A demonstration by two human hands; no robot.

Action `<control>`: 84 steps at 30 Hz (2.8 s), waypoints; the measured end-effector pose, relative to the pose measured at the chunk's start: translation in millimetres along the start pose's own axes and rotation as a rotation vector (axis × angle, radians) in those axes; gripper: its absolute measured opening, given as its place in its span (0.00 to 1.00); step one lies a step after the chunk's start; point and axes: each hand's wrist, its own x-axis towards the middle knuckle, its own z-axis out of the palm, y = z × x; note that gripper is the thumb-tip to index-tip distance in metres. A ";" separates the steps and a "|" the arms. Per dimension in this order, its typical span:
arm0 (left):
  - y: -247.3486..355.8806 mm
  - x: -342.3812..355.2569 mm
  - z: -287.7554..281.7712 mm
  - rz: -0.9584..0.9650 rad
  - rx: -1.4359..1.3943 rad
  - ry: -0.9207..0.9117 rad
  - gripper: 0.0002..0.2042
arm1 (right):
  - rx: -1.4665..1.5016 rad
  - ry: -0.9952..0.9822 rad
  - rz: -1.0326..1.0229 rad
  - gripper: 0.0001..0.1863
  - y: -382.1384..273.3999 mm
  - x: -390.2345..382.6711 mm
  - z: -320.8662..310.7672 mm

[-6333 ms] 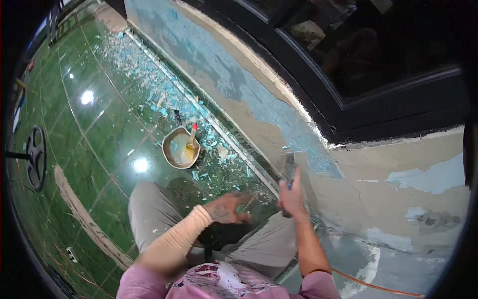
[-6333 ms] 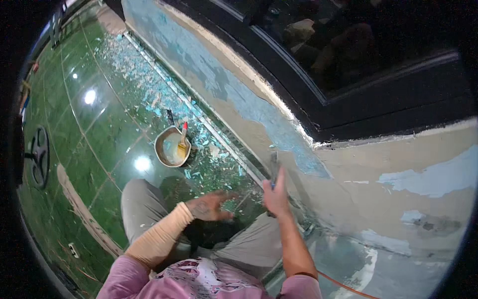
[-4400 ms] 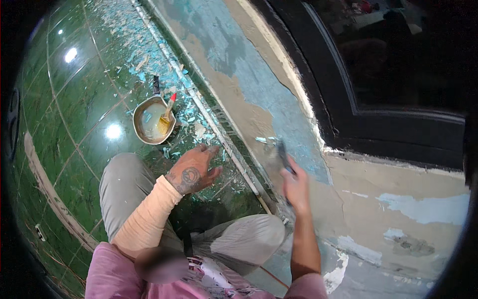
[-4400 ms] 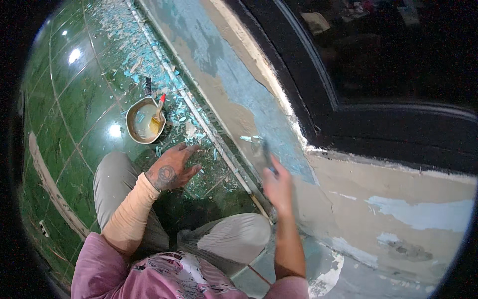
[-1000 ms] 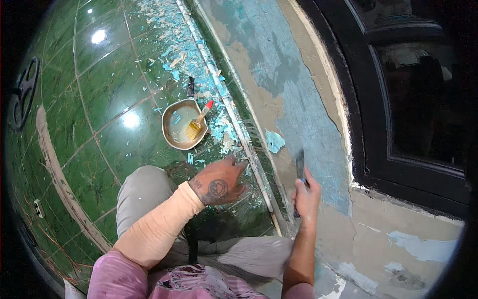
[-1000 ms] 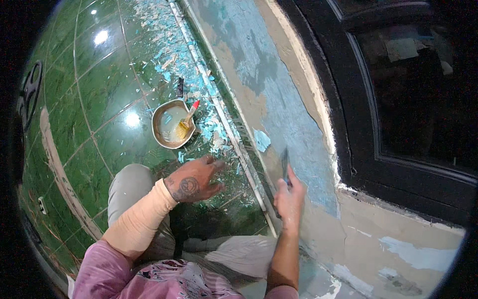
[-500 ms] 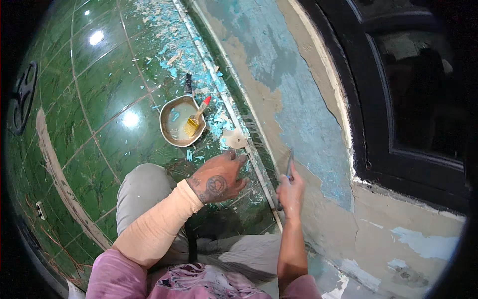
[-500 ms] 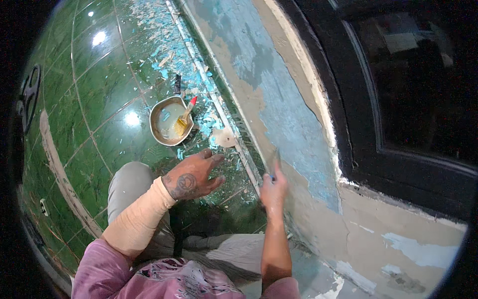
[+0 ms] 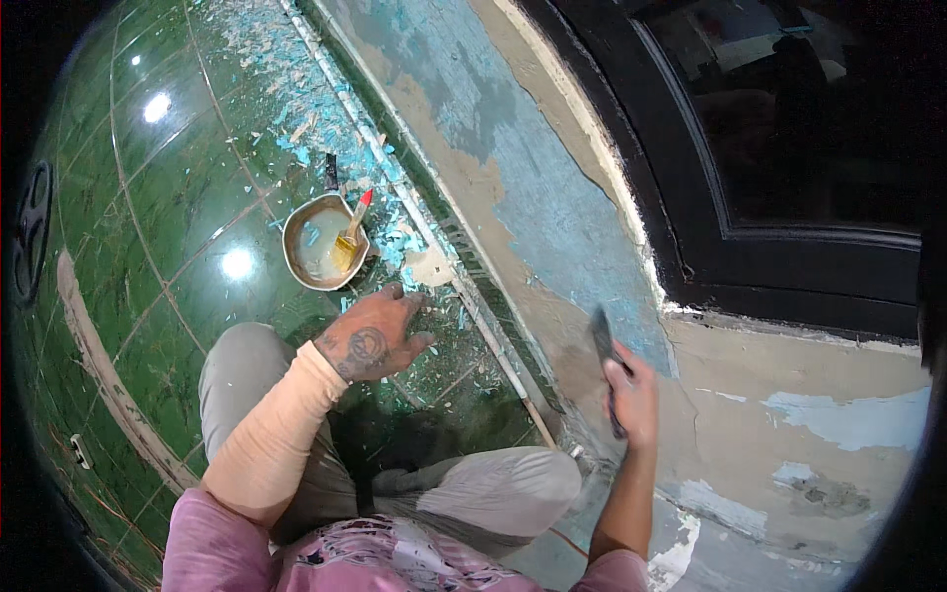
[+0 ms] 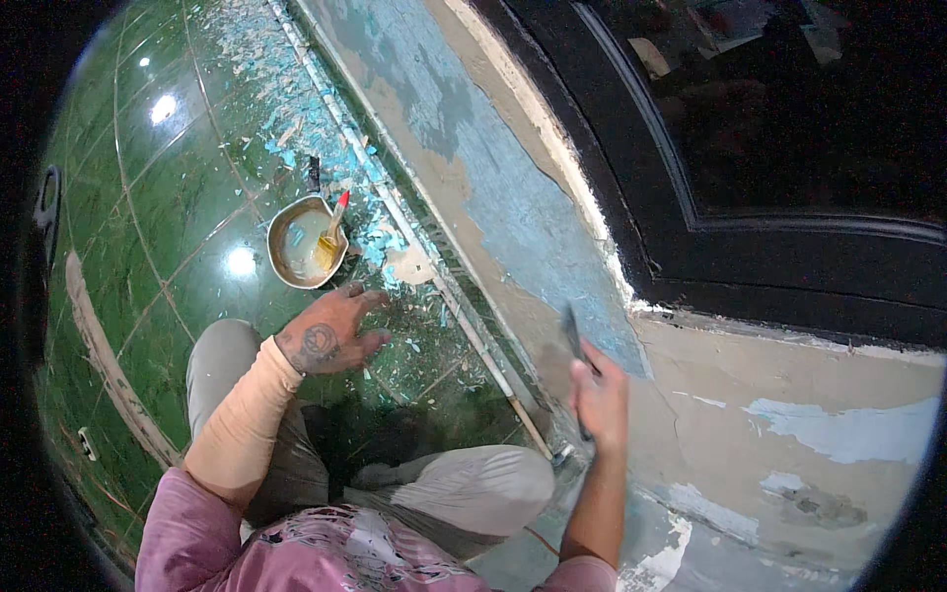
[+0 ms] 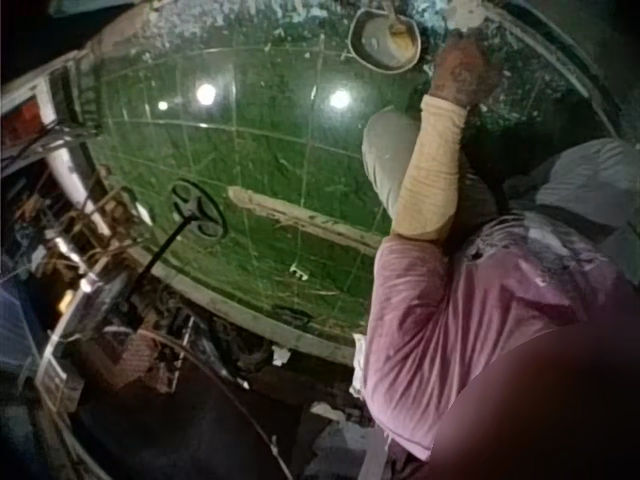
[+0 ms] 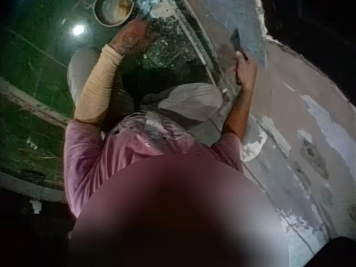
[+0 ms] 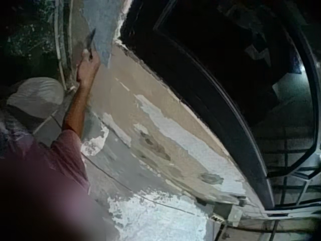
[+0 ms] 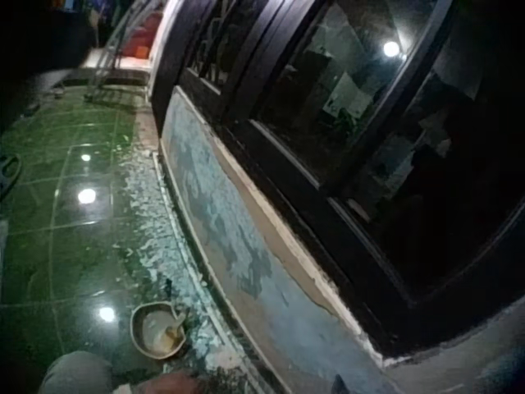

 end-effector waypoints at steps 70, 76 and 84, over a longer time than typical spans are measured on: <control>25.6 13.1 21.2 0.033 0.089 -0.119 0.26 | 0.076 0.179 -0.209 0.21 48.0 16.2 36.2; 16.7 2.6 24.4 0.092 0.068 0.011 0.25 | 0.079 0.079 0.072 0.22 48.4 20.6 64.5; 22.1 -1.4 13.7 0.050 0.107 -0.073 0.25 | -0.143 0.156 -0.272 0.22 79.3 77.8 105.0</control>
